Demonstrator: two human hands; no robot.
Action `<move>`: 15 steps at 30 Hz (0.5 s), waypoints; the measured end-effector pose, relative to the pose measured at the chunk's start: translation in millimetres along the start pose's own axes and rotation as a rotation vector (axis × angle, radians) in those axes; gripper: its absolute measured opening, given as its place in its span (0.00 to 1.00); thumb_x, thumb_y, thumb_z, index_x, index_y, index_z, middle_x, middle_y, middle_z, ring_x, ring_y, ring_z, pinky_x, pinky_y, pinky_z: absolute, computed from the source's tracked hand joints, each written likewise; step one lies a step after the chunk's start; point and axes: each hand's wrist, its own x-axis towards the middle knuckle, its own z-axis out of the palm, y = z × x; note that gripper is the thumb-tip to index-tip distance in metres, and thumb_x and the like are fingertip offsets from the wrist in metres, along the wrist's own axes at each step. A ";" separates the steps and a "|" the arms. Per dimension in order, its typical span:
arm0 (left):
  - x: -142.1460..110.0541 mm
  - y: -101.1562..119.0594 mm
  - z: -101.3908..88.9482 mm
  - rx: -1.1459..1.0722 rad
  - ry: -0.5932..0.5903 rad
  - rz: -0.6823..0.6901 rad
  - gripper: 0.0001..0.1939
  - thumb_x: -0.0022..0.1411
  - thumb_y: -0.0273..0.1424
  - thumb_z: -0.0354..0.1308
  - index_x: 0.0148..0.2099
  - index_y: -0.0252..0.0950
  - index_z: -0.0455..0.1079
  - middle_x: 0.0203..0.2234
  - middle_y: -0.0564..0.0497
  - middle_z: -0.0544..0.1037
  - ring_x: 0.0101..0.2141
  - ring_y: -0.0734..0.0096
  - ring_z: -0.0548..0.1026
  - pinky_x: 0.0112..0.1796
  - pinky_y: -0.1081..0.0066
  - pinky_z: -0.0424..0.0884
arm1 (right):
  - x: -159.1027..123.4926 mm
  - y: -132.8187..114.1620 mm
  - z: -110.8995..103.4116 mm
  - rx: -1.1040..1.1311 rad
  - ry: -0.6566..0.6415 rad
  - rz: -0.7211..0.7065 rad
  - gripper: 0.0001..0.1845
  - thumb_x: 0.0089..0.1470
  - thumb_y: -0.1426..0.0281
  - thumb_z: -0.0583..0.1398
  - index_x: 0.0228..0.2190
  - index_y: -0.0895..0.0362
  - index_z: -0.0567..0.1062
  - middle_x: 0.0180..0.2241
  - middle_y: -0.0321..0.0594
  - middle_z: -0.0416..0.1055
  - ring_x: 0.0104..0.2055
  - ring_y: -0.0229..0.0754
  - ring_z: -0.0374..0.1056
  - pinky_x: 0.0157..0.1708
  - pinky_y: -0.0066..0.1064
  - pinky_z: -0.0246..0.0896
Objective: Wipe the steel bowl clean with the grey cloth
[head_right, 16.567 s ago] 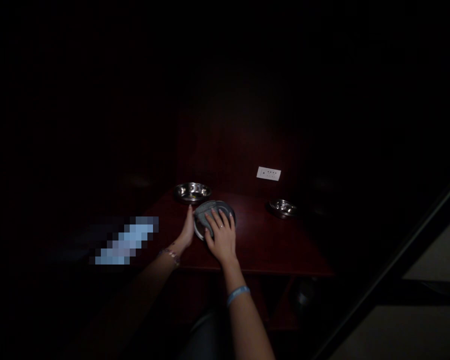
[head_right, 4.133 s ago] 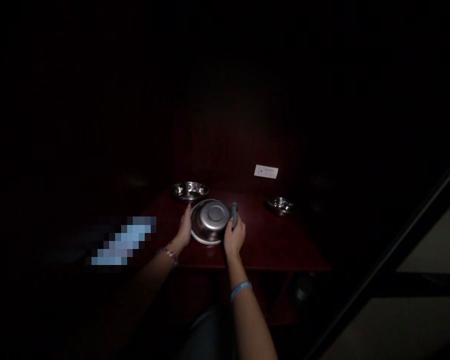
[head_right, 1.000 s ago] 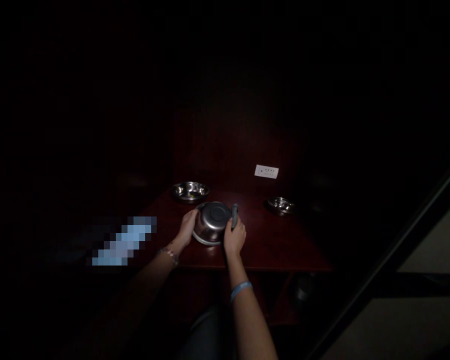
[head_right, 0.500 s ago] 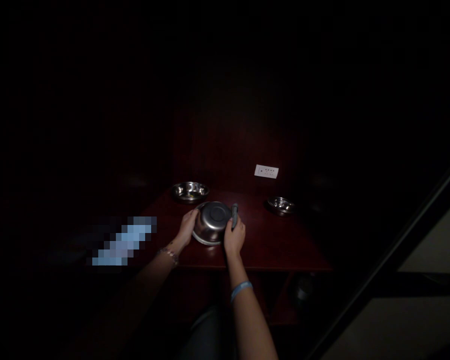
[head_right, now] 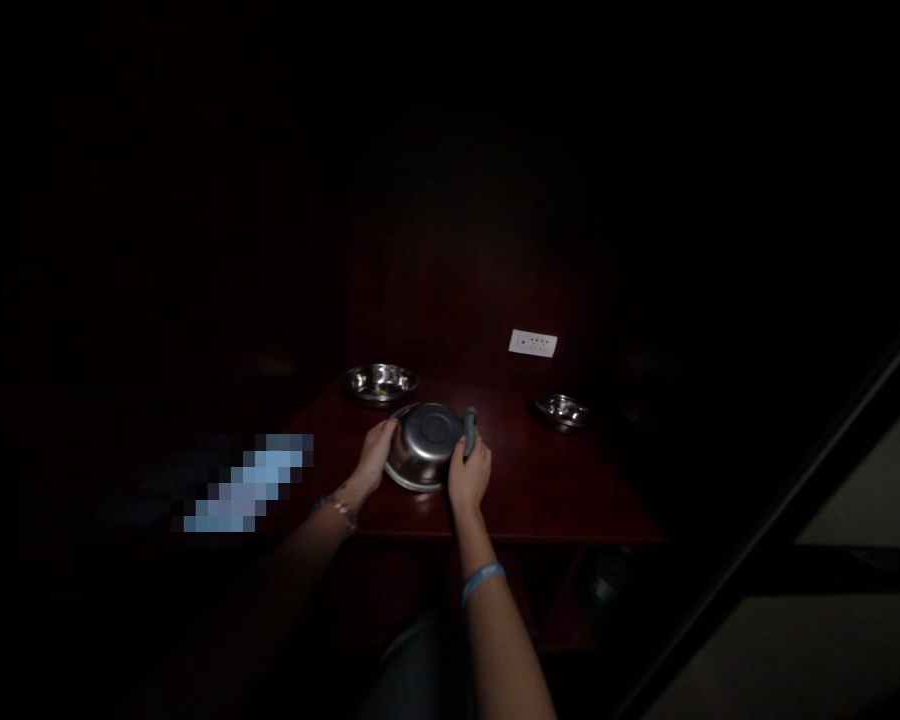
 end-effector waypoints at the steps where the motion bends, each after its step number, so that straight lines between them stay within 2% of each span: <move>1: 0.4 -0.7 -0.1 -0.002 -0.002 -0.003 0.18 0.50 0.44 0.61 0.34 0.32 0.75 0.32 0.47 0.79 0.35 0.65 0.74 0.40 0.67 0.68 | 0.1 0.4 0.2 -0.005 0.001 -0.006 0.27 0.62 0.58 0.47 0.53 0.60 0.72 0.45 0.50 0.76 0.46 0.46 0.69 0.48 0.35 0.61; 15: -0.5 0.2 0.3 -0.003 -0.009 0.002 0.13 0.52 0.39 0.59 0.33 0.33 0.74 0.31 0.48 0.79 0.34 0.66 0.74 0.40 0.68 0.68 | 2.1 0.6 0.0 0.014 -0.033 -0.019 0.27 0.61 0.61 0.47 0.55 0.61 0.70 0.51 0.52 0.73 0.53 0.47 0.66 0.55 0.39 0.58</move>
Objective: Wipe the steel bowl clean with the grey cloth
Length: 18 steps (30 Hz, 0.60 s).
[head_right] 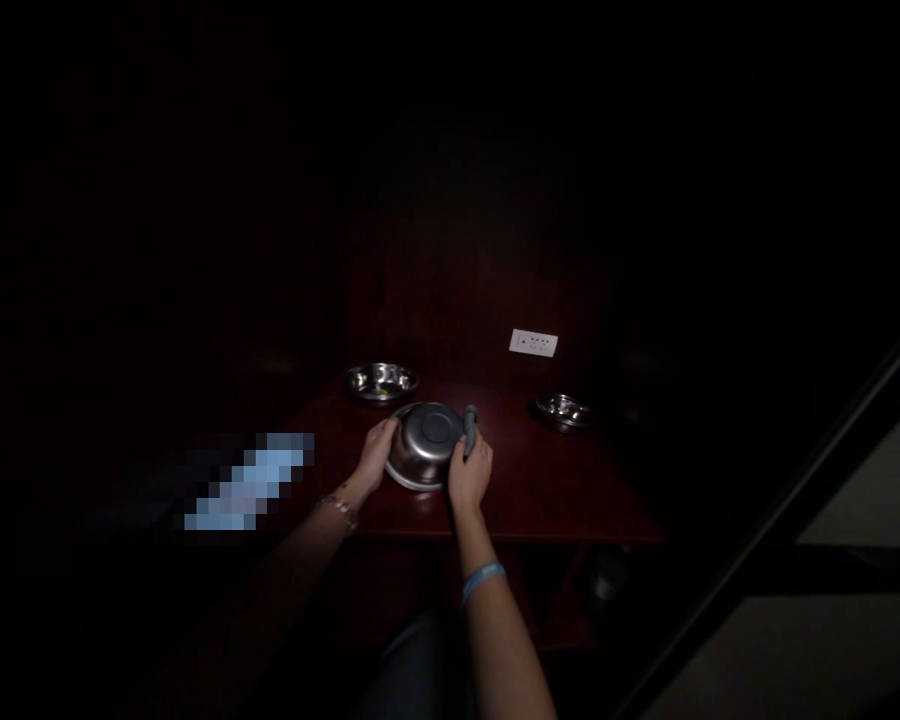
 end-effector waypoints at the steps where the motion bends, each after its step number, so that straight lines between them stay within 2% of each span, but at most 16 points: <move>1: -0.1 0.4 0.1 0.000 0.000 -0.002 0.13 0.52 0.39 0.59 0.33 0.33 0.74 0.31 0.48 0.79 0.34 0.66 0.74 0.40 0.68 0.68 | 0.2 0.0 0.0 0.003 -0.005 0.005 0.28 0.61 0.61 0.48 0.55 0.61 0.70 0.51 0.52 0.73 0.53 0.48 0.65 0.55 0.39 0.58; 13: -0.4 0.0 0.1 0.027 -0.001 -0.006 0.16 0.53 0.41 0.59 0.34 0.32 0.74 0.33 0.46 0.80 0.35 0.64 0.75 0.42 0.65 0.69 | 2.2 -5.1 -2.7 0.016 -0.041 -0.076 0.28 0.60 0.61 0.49 0.58 0.59 0.68 0.56 0.47 0.69 0.58 0.48 0.62 0.60 0.42 0.55; 18: 0.4 -1.0 -0.2 0.030 0.002 0.009 0.19 0.51 0.44 0.60 0.35 0.32 0.74 0.33 0.46 0.80 0.36 0.64 0.75 0.42 0.66 0.68 | 2.7 -7.2 -3.2 0.012 -0.054 -0.152 0.27 0.60 0.63 0.49 0.58 0.58 0.67 0.58 0.46 0.68 0.60 0.47 0.60 0.61 0.43 0.54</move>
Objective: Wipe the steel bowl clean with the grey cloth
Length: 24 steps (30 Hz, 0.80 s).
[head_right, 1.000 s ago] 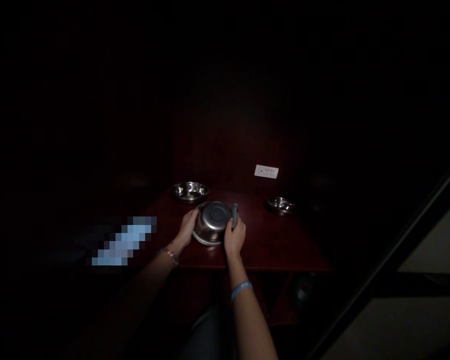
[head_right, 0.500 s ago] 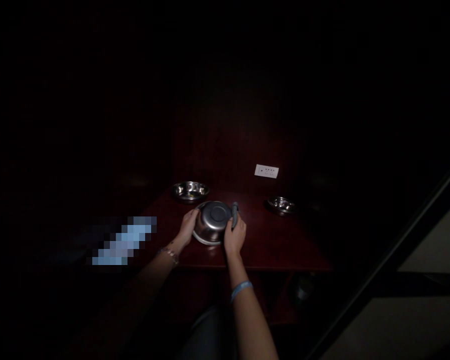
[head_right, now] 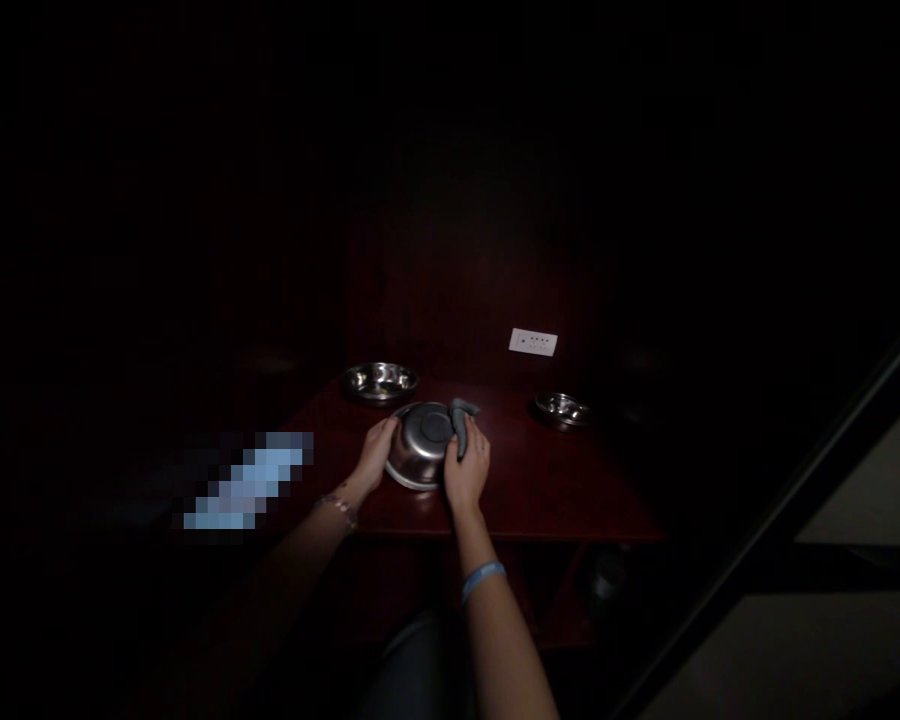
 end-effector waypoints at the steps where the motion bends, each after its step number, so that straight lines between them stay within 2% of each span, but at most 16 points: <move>1: 0.0 -0.1 0.1 0.001 0.001 -0.001 0.19 0.51 0.45 0.60 0.35 0.32 0.74 0.33 0.46 0.80 0.36 0.64 0.74 0.41 0.66 0.68 | 0.0 -0.6 -0.1 -0.003 -0.002 -0.016 0.27 0.60 0.64 0.49 0.58 0.57 0.68 0.58 0.46 0.68 0.60 0.48 0.60 0.61 0.44 0.54; 11: -1.0 1.9 1.5 -0.016 0.000 -0.022 0.19 0.51 0.44 0.60 0.34 0.32 0.74 0.32 0.47 0.80 0.34 0.65 0.75 0.40 0.66 0.69 | -2.4 -16.2 -5.2 -0.011 -0.128 -0.229 0.24 0.58 0.69 0.52 0.55 0.54 0.71 0.57 0.43 0.69 0.61 0.48 0.60 0.61 0.45 0.54; 24: -1.9 6.3 3.0 -0.043 -0.002 -0.007 0.18 0.50 0.44 0.60 0.32 0.32 0.73 0.29 0.48 0.78 0.35 0.64 0.74 0.42 0.66 0.68 | -4.6 -20.2 -6.7 0.091 -0.233 -0.395 0.23 0.56 0.69 0.54 0.53 0.50 0.73 0.55 0.38 0.72 0.59 0.46 0.63 0.61 0.44 0.56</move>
